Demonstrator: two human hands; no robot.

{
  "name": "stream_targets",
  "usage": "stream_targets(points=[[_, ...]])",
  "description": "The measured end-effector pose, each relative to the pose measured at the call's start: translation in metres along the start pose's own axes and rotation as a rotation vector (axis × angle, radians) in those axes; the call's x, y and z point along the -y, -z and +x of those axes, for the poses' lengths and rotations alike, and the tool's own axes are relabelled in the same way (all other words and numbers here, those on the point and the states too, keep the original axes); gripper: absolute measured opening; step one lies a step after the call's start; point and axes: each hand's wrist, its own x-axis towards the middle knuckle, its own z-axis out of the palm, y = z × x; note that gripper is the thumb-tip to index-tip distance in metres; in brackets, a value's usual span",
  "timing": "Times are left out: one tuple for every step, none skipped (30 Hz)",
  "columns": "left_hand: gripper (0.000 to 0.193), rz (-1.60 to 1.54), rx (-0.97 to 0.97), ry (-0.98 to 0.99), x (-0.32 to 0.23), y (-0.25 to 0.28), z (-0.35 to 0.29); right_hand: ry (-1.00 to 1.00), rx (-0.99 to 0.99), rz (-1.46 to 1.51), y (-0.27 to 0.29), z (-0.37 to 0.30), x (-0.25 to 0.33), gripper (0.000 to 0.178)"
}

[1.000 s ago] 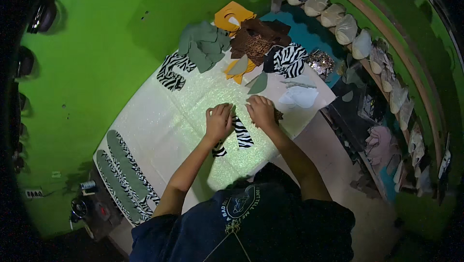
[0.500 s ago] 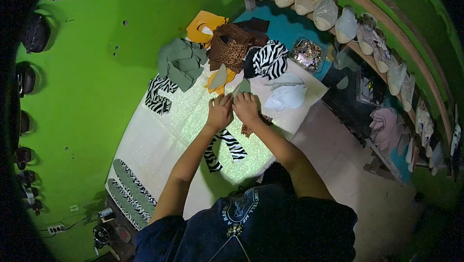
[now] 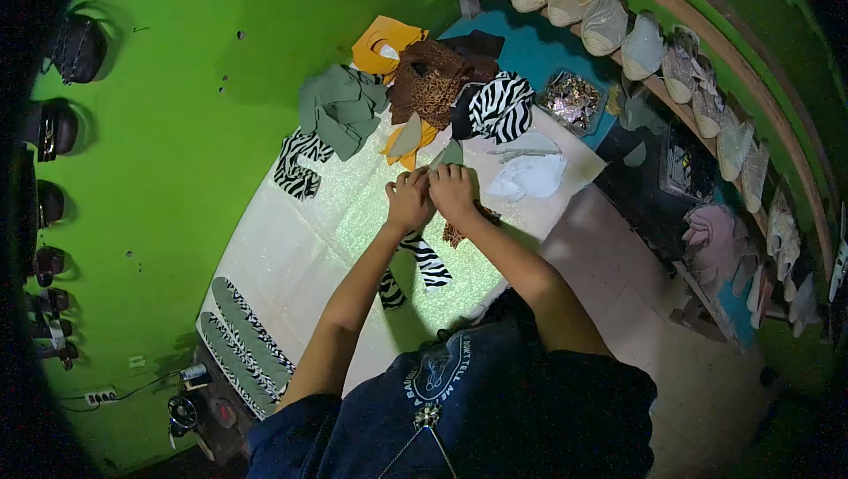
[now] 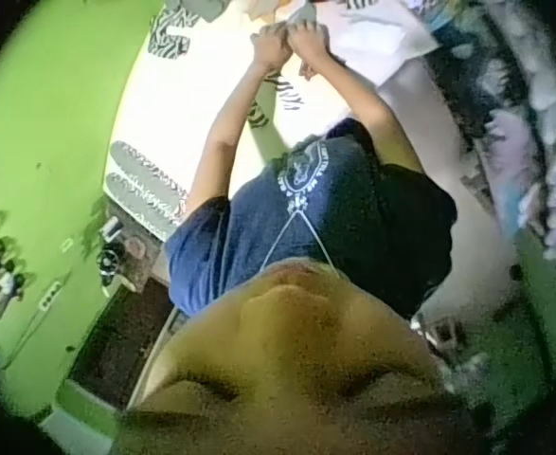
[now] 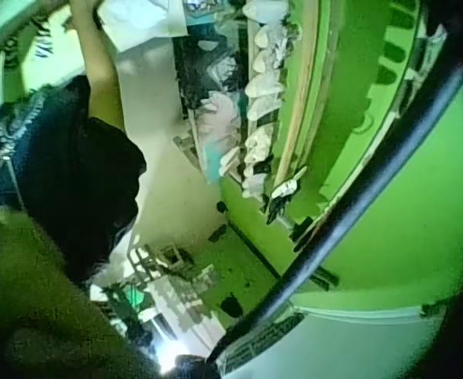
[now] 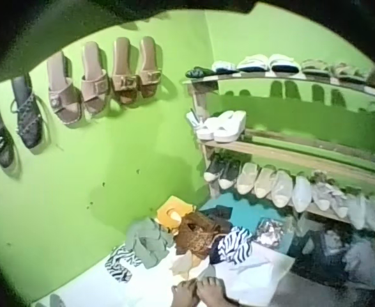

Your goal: The person assembles shoe components on a white work table. They pick up zebra-patterned fabric pieces and green foam inserts, aligning them together and pressing them to form a unit. The person repeats this process, handling the parts one at a time and placing the assembled units on the table.

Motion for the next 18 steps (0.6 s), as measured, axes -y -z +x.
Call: stream_targets(points=[[0.039,-0.064,0.003,0.041,-0.002,-0.001,0.003,0.013,0.003,-0.003,-0.001,0.000,0.000,0.022],[0.037,-0.130,0.006,0.081,-0.004,-0.001,0.006,0.025,0.006,-0.007,-0.001,-0.001,0.000,0.020],[0.033,-0.197,-0.091,0.080,-0.004,-0.003,0.008,0.038,0.008,-0.011,-0.002,-0.001,0.001,0.019],[0.032,-0.247,-0.133,0.109,-0.004,-0.006,0.011,0.051,0.020,-0.019,-0.002,-0.001,-0.001,0.017],[0.031,-0.297,-0.174,0.136,-0.006,-0.009,0.016,0.063,0.031,-0.027,-0.002,0.000,-0.003,0.016],[0.030,-0.352,-0.213,0.167,-0.006,-0.014,0.019,0.077,0.049,-0.037,-0.002,0.000,-0.005,0.014],[0.029,-0.326,-0.300,0.136,-0.005,-0.018,0.023,0.089,0.061,-0.029,-0.002,0.001,-0.007,0.012],[0.029,-0.344,-0.292,0.163,-0.003,-0.021,0.026,0.088,0.051,-0.022,-0.003,0.002,-0.007,0.012],[0.029,-0.363,-0.286,0.192,0.001,-0.026,0.029,0.090,0.040,-0.017,-0.003,0.003,-0.008,0.013],[0.029,-0.382,-0.281,0.220,0.004,-0.030,0.032,0.092,0.030,-0.012,-0.003,0.004,-0.009,0.013],[0.028,-0.347,-0.311,0.224,0.005,-0.034,0.034,0.069,0.001,0.037,-0.003,0.004,-0.012,0.012],[0.026,-0.392,-0.290,0.245,0.004,-0.035,0.036,0.061,0.010,0.065,-0.002,0.003,-0.015,0.012],[0.024,-0.437,-0.270,0.265,0.003,-0.035,0.037,0.054,0.018,0.092,-0.002,0.002,-0.020,0.012],[0.022,-0.482,-0.251,0.286,0.002,-0.035,0.039,0.047,0.026,0.120,-0.001,0.002,-0.024,0.012],[0.020,-0.531,-0.242,0.274,0.002,-0.034,0.041,0.004,-0.008,0.246,-0.001,0.002,-0.029,0.012],[0.017,-0.573,-0.237,0.278,0.007,-0.033,0.039,-0.066,0.075,0.292,0.008,0.005,-0.026,0.012],[0.015,-0.615,-0.232,0.282,0.012,-0.032,0.036,-0.135,0.158,0.336,0.017,0.009,-0.024,0.013],[0.013,-0.611,-0.255,0.304,0.011,-0.029,0.035,-0.209,0.242,0.374,0.029,0.013,-0.025,0.014]])
